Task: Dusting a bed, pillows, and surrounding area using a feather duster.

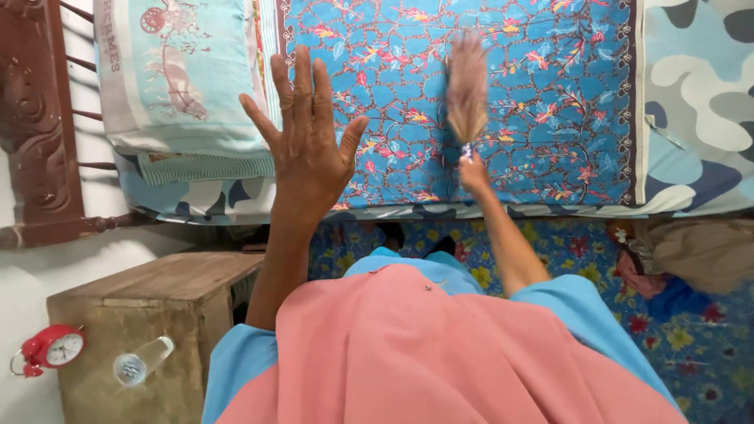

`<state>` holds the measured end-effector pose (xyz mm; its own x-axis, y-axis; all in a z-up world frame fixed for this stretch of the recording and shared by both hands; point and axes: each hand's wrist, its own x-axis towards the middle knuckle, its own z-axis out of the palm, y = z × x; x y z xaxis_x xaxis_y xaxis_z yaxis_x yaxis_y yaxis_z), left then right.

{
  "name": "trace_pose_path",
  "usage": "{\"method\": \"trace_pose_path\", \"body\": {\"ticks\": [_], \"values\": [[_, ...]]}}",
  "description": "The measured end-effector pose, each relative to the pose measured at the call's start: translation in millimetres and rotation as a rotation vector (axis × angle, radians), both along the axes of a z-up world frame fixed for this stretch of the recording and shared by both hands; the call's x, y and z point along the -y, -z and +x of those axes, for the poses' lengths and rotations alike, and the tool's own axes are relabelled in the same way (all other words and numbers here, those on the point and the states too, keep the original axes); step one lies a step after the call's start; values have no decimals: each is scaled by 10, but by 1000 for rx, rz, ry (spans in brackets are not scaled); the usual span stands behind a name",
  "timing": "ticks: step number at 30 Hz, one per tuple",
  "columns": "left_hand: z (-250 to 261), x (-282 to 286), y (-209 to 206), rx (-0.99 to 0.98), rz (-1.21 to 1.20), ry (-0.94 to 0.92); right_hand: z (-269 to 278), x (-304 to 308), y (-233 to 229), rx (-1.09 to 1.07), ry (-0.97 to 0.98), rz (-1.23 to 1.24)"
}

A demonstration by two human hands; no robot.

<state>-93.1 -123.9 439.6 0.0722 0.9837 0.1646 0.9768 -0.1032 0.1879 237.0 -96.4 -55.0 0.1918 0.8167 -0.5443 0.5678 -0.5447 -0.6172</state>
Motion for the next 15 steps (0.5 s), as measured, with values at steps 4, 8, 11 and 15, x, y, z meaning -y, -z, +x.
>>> {"method": "trace_pose_path", "body": {"ticks": [4,8,11,15], "values": [[-315,-144,-128,-7,22,-17,-818,429,-72,13,-322,-164],[-538,-289,-131,19,-30,-30,-1088,713,-652,-53,-631,-3],[-653,-327,-108,44,-5,-16,-994,674,-1015,16,-626,-34],[-706,-356,-89,87,13,-43,-517,289,-584,9,-43,136]]}}
